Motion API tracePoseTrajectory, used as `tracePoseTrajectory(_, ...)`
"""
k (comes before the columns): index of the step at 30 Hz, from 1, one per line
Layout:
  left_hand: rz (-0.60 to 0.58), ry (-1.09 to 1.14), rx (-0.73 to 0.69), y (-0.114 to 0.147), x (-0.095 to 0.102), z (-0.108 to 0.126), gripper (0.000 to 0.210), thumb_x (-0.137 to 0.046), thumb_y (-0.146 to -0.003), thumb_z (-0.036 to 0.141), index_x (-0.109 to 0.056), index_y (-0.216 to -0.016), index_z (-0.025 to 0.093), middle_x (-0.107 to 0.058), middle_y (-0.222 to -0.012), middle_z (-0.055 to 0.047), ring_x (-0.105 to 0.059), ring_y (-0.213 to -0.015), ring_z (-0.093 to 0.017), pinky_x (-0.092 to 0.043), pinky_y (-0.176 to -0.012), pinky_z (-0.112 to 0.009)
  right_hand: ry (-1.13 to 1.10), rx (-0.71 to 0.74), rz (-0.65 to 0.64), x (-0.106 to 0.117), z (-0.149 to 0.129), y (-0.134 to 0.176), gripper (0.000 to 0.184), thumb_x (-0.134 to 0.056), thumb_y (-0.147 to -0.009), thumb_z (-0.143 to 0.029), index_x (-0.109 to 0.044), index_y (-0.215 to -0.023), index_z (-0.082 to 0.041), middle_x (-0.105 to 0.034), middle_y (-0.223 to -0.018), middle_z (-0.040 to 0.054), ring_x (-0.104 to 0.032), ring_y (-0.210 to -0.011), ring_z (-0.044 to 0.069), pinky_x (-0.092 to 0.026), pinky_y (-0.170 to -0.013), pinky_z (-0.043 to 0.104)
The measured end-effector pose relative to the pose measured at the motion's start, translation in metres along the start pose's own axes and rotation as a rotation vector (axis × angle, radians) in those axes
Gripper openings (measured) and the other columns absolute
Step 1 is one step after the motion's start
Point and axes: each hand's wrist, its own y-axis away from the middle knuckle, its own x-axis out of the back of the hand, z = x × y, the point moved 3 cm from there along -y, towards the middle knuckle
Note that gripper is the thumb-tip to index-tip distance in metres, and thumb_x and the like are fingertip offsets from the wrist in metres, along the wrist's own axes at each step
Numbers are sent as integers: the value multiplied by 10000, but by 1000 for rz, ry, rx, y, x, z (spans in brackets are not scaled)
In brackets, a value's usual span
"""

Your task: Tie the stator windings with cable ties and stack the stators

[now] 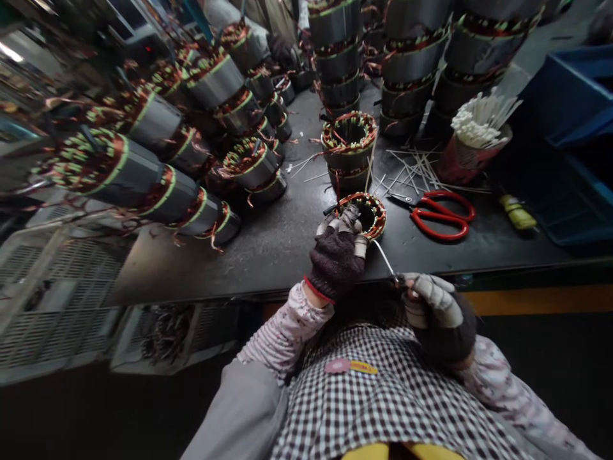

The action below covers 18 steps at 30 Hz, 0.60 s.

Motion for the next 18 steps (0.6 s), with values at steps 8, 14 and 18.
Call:
tracePoseTrajectory(8, -18, 15, -18, 1, 2, -1, 381, -643, -1130, 301, -747, -1469, 161, -830, -1517, -192, -788, -1457, -353, -541, -1371, -601, 176, 367, 30, 0, -12, -11, 473, -739, -1020, -157, -777, -1432, -386, -898, -1114, 63, -875, -888, 254, -765, -716, 396)
tracePoseTrajectory(14, 15, -78, -74, 2, 3, 2, 355, -595, -1162, 290, -766, -1416, 109, -844, -1458, -230, -805, -1425, -339, -575, -1333, -563, 167, 521, -53, -7, 1, 6, 670, -702, -1041, -93, -616, -1692, -228, -890, -1217, 142, -894, -1064, 274, -780, -834, 382)
tracePoseTrajectory(18, 0, -90, -73, 3, 3, 0, 352, -605, -1158, 279, -761, -1439, 136, -848, -1459, -210, -795, -1446, -334, -571, -1338, -568, 67, 445, -32, -1, 3, 12, 681, -699, -1042, -96, -630, -1688, -300, -890, -1258, 112, -899, -1068, 277, -788, -834, 388)
